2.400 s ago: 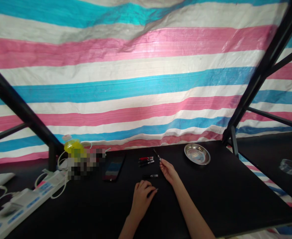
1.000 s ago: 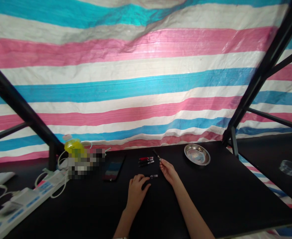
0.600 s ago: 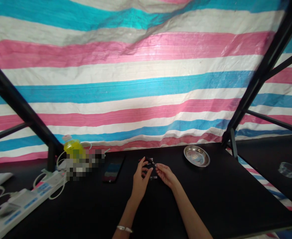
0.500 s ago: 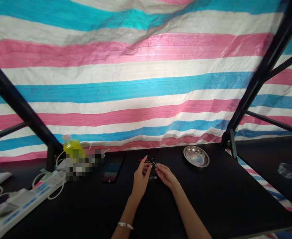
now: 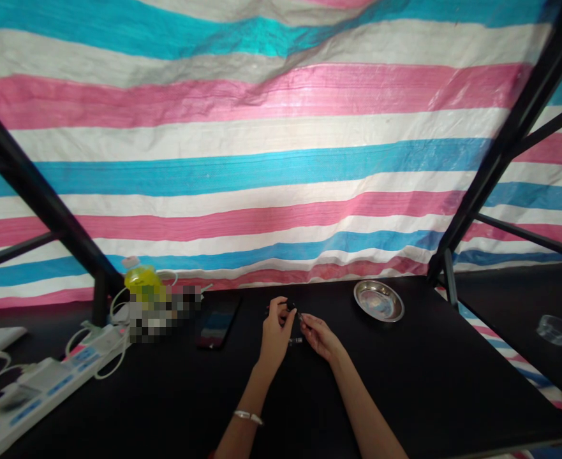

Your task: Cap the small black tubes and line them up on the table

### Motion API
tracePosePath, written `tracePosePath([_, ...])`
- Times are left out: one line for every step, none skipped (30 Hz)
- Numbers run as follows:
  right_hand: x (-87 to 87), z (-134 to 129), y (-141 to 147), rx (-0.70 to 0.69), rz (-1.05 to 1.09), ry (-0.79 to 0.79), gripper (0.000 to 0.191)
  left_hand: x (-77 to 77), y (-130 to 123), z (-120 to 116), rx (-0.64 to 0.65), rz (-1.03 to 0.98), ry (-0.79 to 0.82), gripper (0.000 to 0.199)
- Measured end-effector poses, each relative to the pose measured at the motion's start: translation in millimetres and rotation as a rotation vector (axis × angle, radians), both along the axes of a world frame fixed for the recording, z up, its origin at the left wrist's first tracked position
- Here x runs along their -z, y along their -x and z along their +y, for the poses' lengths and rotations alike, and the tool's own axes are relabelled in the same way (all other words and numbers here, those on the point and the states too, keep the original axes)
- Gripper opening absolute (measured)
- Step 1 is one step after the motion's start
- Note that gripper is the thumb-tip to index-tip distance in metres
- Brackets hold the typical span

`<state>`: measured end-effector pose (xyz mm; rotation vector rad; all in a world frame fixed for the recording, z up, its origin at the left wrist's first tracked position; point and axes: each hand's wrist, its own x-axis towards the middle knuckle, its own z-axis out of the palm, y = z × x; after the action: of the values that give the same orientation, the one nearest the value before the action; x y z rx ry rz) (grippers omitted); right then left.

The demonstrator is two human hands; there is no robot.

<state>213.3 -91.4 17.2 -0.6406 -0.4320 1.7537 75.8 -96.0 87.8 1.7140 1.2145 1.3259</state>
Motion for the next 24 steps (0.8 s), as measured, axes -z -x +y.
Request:
tracePosePath([0.1,0.2,0.1,0.002,0.0,-0.002,0.02,0.1,0.8,0.3,-0.003,0.003,-0.001,0.028])
tracePosePath([0.0,0.3,0.2,0.004,0.0,-0.003,0.02,-0.1,1.7,0.5,-0.007,0.003,0.0,0.029])
tracePosePath([-0.2,0.3,0.3,0.007,0.001,-0.005,0.02,-0.7,2.5,0.5,-0.011,-0.002,0.006,0.029])
tracePosePath([-0.6,0.1,0.3,0.007,0.003,-0.009,0.02,-1.4,3.4,0.5,-0.018,-0.013,0.012,0.03])
tracePosePath([-1.2,-0.1,0.3,0.004,0.006,-0.015,0.02,-2.1,4.2,0.4,-0.023,-0.027,0.019,0.03])
tracePosePath([-1.9,-0.4,0.3,-0.001,0.009,-0.022,0.021,-2.8,5.1,0.4,-0.028,-0.04,0.026,0.03])
tracePosePath([-2.5,-0.7,0.3,-0.01,0.011,-0.028,0.021,-3.3,6.0,0.4,-0.031,-0.05,0.03,0.03])
tracePosePath([-3.0,-0.9,0.2,-0.018,0.012,-0.03,0.021,-3.6,6.9,0.5,-0.032,-0.057,0.031,0.03])
tracePosePath([-3.3,-1.0,0.2,-0.027,0.01,-0.03,0.021,-3.7,7.9,0.7,-0.034,-0.062,0.031,0.03])
tracePosePath([-3.3,-0.9,0.1,-0.032,0.008,-0.025,0.022,-3.5,8.9,1.0,-0.036,-0.064,0.031,0.031])
tracePosePath([-3.1,-0.7,0.1,-0.033,0.007,-0.017,0.023,-3.1,9.8,1.3,-0.04,-0.064,0.033,0.032])
tracePosePath([-2.6,-0.4,0.0,-0.031,0.006,-0.012,0.024,-2.5,10.8,1.8,-0.046,-0.064,0.034,0.033])
tracePosePath([-2.0,-0.1,0.0,-0.028,0.005,-0.008,0.025,-1.7,11.9,2.4,-0.053,-0.064,0.037,0.035])
tracePosePath([-1.3,0.2,-0.1,-0.024,0.003,-0.004,0.026,-0.8,13.0,3.2,-0.061,-0.065,0.039,0.035])
tracePosePath([-0.6,0.5,-0.1,-0.02,0.001,-0.001,0.027,0.3,14.2,4.3,-0.071,-0.067,0.041,0.035])
tracePosePath([0.0,0.7,-0.1,-0.017,-0.004,0.002,0.027,1.8,15.6,5.7,-0.082,-0.071,0.041,0.035])
tracePosePath([0.4,0.8,-0.1,-0.016,-0.01,0.003,0.028,3.7,17.3,7.6,-0.092,-0.077,0.045,0.034])
tracePosePath([0.8,0.9,-0.1,-0.014,-0.018,0.002,0.027,6.2,19.3,9.7,-0.098,-0.085,0.053,0.034])
tracePosePath([1.2,1.1,-0.2,-0.01,-0.029,-0.004,0.027,9.2,21.5,12.3,-0.1,-0.096,0.065,0.033])
tracePosePath([1.5,1.3,-0.3,-0.003,-0.043,-0.014,0.027,12.9,23.9,15.0,-0.095,-0.114,0.083,0.033])
tracePosePath([1.9,1.7,-0.5,0.01,-0.061,-0.025,0.026,17.0,26.5,17.8,-0.086,-0.14,0.104,0.034])
tracePosePath([2.4,2.2,-0.7,0.028,-0.082,-0.034,0.026,21.5,29.2,20.4,-0.078,-0.174,0.124,0.034])
tracePosePath([3.0,3.0,-1.0,0.052,-0.103,-0.039,0.025,26.0,31.8,22.7,-0.072,-0.206,0.148,0.035])
tracePosePath([3.8,3.9,-1.4,0.08,-0.121,-0.04,0.026,30.4,34.3,24.6,-0.074,-0.225,0.178,0.036])
